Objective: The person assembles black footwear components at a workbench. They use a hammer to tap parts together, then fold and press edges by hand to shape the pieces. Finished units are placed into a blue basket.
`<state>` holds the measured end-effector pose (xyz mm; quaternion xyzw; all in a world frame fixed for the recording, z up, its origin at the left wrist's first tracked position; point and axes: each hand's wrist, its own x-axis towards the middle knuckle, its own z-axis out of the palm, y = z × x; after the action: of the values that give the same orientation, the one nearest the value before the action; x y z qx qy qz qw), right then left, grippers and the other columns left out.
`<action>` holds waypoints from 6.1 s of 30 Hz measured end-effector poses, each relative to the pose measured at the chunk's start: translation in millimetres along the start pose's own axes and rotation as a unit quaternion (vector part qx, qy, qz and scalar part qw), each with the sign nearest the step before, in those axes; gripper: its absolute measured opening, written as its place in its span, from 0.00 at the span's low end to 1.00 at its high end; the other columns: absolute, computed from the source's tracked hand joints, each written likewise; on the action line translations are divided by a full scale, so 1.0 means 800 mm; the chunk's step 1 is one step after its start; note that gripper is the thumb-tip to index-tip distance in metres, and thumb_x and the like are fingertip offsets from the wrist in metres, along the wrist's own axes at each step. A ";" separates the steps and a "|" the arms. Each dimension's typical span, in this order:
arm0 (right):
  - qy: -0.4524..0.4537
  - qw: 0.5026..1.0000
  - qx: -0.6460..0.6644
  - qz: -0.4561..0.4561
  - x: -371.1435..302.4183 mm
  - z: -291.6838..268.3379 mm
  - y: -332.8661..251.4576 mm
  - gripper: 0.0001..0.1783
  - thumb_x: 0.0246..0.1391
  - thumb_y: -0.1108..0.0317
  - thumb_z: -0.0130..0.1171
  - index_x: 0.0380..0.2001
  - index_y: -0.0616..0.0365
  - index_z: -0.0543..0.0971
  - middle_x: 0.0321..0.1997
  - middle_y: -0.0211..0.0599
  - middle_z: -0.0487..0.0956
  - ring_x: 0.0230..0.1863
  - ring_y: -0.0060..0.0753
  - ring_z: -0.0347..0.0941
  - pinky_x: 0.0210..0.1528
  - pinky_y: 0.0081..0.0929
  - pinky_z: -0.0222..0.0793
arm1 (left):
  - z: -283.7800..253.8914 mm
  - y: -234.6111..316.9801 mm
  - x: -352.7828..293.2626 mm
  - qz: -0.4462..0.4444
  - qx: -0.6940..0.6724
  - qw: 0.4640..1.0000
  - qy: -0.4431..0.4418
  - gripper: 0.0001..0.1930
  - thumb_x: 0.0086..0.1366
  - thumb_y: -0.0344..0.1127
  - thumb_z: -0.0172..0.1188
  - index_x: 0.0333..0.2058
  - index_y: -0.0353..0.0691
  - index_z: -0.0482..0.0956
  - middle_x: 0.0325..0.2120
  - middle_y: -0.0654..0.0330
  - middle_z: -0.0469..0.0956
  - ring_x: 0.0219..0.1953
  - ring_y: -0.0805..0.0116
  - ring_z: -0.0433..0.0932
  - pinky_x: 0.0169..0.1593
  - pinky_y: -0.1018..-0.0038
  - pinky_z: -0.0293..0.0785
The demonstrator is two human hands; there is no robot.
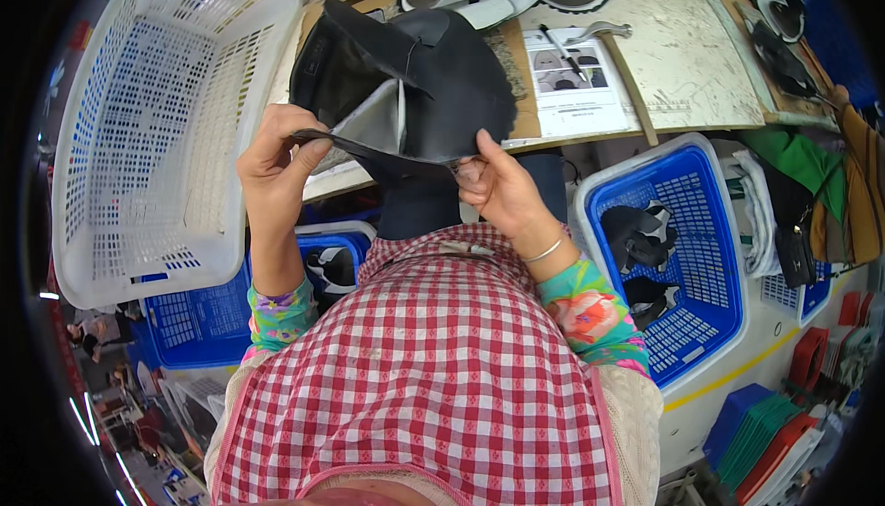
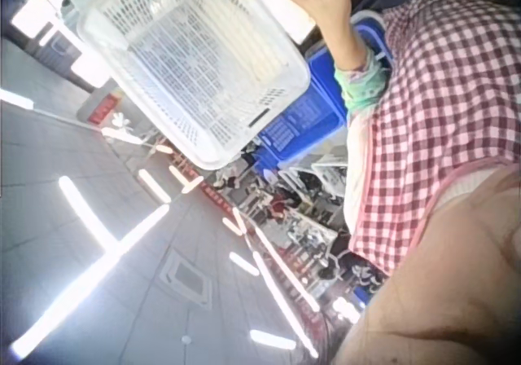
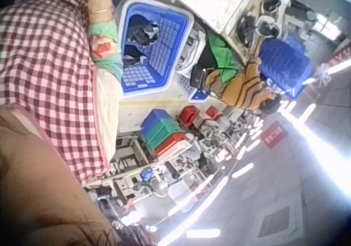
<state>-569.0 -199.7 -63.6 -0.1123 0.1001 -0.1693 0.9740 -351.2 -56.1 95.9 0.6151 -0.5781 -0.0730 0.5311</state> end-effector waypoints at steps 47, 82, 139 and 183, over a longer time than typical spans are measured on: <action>-0.072 0.179 -0.878 -0.437 0.054 0.116 -0.069 0.23 0.48 0.67 0.67 0.50 0.42 0.82 0.43 0.19 0.85 0.32 0.27 0.82 0.29 0.23 0.76 | 0.032 -0.058 -0.026 0.164 0.139 0.977 -0.009 0.17 0.33 0.13 0.57 0.28 0.31 0.77 0.31 0.54 0.72 0.36 0.55 0.75 0.37 0.65 0.72; -0.160 0.153 -0.837 -0.500 0.047 0.115 -0.053 0.13 0.42 0.66 0.67 0.35 0.46 0.88 0.37 0.18 0.87 0.31 0.18 0.78 0.28 0.18 0.70 | 0.024 -0.080 -0.055 0.223 0.191 0.956 0.021 0.14 0.38 0.27 0.73 0.29 0.34 0.85 0.23 0.62 0.66 0.29 0.61 0.69 0.30 0.68 0.64; 0.227 0.870 -0.409 -0.154 0.104 0.073 -0.064 0.20 0.53 0.54 0.74 0.23 0.57 0.79 0.20 0.32 0.77 0.21 0.26 0.71 0.24 0.29 0.66 | 0.084 -0.012 -0.010 0.206 0.183 0.945 -0.178 0.17 0.62 0.21 0.62 0.51 0.35 0.81 0.47 0.48 0.80 0.50 0.47 0.80 0.54 0.58 0.78; 0.196 0.809 -0.485 -0.270 0.084 0.085 -0.028 0.07 0.60 0.69 0.69 0.37 0.62 0.88 0.29 0.18 0.81 0.30 0.10 0.69 0.32 0.16 0.65 | 0.064 -0.088 0.011 0.045 0.208 0.973 -0.093 0.21 0.47 0.22 0.68 0.42 0.46 0.86 0.41 0.60 0.82 0.40 0.53 0.81 0.45 0.65 0.79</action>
<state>-497.9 -231.6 -3.3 -0.5568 0.3234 -0.3729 0.6681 -339.9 -108.9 26.8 0.6763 -0.6545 0.0157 0.3377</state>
